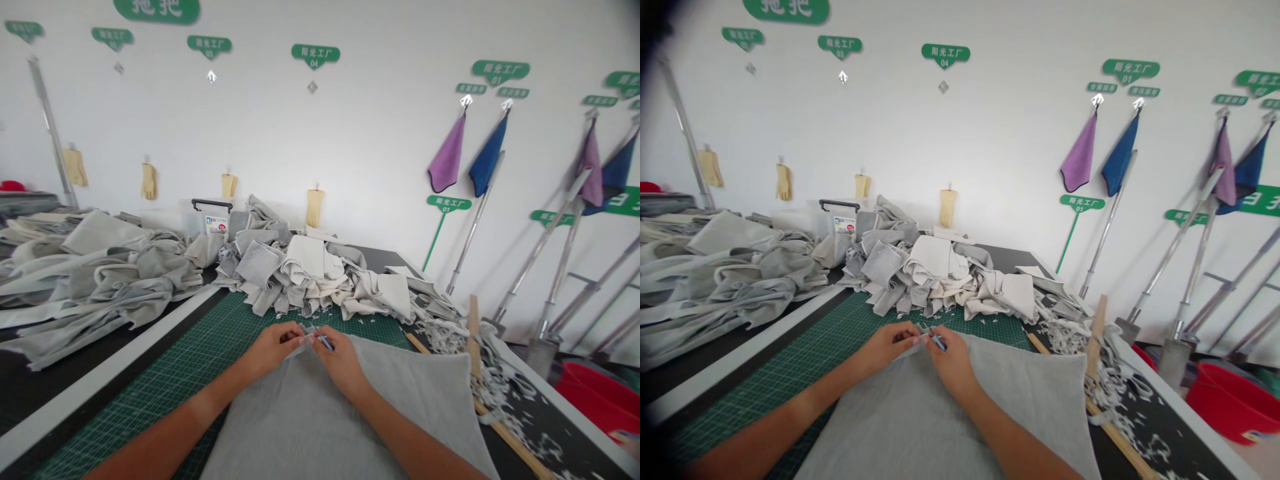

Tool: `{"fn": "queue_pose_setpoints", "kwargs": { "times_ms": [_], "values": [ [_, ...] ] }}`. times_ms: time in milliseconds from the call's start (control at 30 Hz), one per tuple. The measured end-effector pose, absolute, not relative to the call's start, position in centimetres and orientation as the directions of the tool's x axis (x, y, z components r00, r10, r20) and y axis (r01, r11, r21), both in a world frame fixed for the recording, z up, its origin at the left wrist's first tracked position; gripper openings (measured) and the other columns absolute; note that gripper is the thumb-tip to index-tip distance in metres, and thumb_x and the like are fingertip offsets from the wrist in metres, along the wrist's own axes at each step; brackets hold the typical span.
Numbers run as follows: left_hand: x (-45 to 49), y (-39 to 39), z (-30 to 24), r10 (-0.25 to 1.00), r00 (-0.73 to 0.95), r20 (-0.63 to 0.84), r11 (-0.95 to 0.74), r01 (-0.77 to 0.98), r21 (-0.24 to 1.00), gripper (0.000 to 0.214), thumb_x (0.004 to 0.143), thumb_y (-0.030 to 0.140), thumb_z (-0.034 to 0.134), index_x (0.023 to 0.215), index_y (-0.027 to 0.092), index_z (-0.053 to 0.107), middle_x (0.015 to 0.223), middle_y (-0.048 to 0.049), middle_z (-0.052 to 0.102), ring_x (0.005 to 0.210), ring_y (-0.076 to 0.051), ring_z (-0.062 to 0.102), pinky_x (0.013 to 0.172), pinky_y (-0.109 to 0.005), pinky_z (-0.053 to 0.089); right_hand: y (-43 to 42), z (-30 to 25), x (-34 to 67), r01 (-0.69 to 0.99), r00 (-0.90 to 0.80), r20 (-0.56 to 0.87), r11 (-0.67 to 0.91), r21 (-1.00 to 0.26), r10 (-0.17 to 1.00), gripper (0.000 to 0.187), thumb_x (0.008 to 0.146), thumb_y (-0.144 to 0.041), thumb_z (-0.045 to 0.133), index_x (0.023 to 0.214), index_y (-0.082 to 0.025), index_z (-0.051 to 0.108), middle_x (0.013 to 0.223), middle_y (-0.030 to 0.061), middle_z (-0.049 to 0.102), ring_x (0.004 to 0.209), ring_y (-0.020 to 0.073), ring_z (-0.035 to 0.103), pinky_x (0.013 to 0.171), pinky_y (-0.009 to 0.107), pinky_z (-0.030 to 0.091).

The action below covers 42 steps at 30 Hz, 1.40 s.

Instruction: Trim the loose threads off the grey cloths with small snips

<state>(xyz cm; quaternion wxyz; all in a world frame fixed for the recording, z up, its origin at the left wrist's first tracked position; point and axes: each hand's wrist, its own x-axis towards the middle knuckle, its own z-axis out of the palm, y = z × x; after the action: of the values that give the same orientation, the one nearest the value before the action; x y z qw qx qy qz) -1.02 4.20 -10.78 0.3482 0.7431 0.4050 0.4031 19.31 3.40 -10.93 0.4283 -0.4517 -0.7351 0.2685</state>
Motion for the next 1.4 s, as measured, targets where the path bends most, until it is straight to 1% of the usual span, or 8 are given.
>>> {"fn": "queue_pose_setpoints", "kwargs": {
  "times_ms": [67,200,333,500,733,967,1167,1400],
  "values": [
    [-1.01,4.23,-10.78,0.883,0.353,0.31,-0.421,0.302,0.855,0.031,0.09,0.044,0.06,0.091,0.016,0.071,0.084,-0.0043,0.07,0.079,-0.018,0.062,0.071,-0.025,0.044,3.43,-10.83,19.41,0.428,-0.212,0.384,0.438,-0.79,0.899,0.026,0.092,-0.042,0.058,0.088,-0.019,0.069,0.074,-0.0013,0.061,0.069,0.0152,0.051,0.062,0.023,0.033],
    [-1.03,4.33,-10.86,0.872,0.395,0.288,-0.418,0.298,0.858,0.034,0.092,0.045,0.057,0.093,0.015,0.073,0.089,-0.006,0.073,0.083,-0.019,0.064,0.074,-0.026,0.046,3.35,-10.81,19.45,0.434,-0.234,0.389,0.454,-0.778,0.891,0.028,0.092,-0.043,0.058,0.083,-0.019,0.067,0.074,-0.0013,0.062,0.069,0.015,0.052,0.063,0.023,0.033],
    [-1.08,4.35,-10.81,0.9,0.337,0.275,-0.386,0.327,0.863,0.03,0.089,0.043,0.062,0.091,0.016,0.073,0.085,-0.0049,0.073,0.08,-0.019,0.064,0.071,-0.025,0.045,3.26,-10.92,19.39,0.437,-0.242,0.399,0.466,-0.769,0.885,0.028,0.093,-0.044,0.058,0.082,-0.019,0.066,0.075,-0.0013,0.062,0.07,0.0152,0.052,0.063,0.023,0.033],
    [-1.08,4.3,-10.76,0.918,0.281,0.281,-0.358,0.282,0.89,0.026,0.086,0.041,0.066,0.088,0.016,0.07,0.08,-0.0036,0.071,0.075,-0.017,0.063,0.067,-0.024,0.044,3.26,-10.82,19.38,0.452,-0.212,0.391,0.444,-0.773,0.896,0.025,0.093,-0.041,0.058,0.084,-0.02,0.067,0.072,-0.0028,0.059,0.068,0.0145,0.049,0.062,0.023,0.032],
    [-1.16,4.89,-11.64,0.913,0.335,0.232,-0.333,0.287,0.898,0.036,0.085,0.049,0.066,0.092,0.014,0.07,0.079,-0.0036,0.069,0.071,-0.015,0.06,0.064,-0.023,0.042,3.07,-10.84,19.3,0.458,-0.256,0.404,0.479,-0.749,0.878,0.024,0.092,-0.039,0.057,0.079,-0.02,0.064,0.071,-0.0027,0.058,0.068,0.0148,0.05,0.062,0.023,0.032],
    [-1.02,4.31,-11.19,0.899,0.335,0.282,-0.388,0.312,0.867,0.03,0.088,0.046,0.064,0.092,0.016,0.068,0.08,-0.0028,0.067,0.073,-0.015,0.059,0.065,-0.024,0.042,3.46,-10.99,19.25,0.471,-0.265,0.389,0.47,-0.746,0.882,0.029,0.092,-0.041,0.056,0.076,-0.019,0.066,0.071,-0.001,0.06,0.068,0.0156,0.05,0.062,0.024,0.031],
    [-1.07,4.21,-11.01,0.898,0.29,0.331,-0.417,0.317,0.852,0.023,0.09,0.04,0.06,0.096,0.018,0.066,0.085,-0.0029,0.067,0.08,-0.017,0.061,0.072,-0.026,0.046,3.55,-10.9,19.32,0.461,-0.217,0.353,0.414,-0.785,0.91,0.025,0.09,-0.04,0.058,0.091,-0.02,0.073,0.077,-0.0008,0.067,0.068,0.0156,0.052,0.063,0.024,0.033],
    [-0.82,3.91,-10.86,0.886,0.311,0.344,-0.444,0.354,0.823,0.023,0.091,0.039,0.06,0.098,0.019,0.068,0.084,-0.0026,0.07,0.078,-0.017,0.062,0.07,-0.026,0.044,3.43,-11.1,19.18,0.463,-0.271,0.352,0.442,-0.768,0.896,0.026,0.092,-0.04,0.057,0.081,-0.02,0.069,0.074,-0.0011,0.063,0.07,0.0159,0.053,0.063,0.024,0.033]
  ]
}}
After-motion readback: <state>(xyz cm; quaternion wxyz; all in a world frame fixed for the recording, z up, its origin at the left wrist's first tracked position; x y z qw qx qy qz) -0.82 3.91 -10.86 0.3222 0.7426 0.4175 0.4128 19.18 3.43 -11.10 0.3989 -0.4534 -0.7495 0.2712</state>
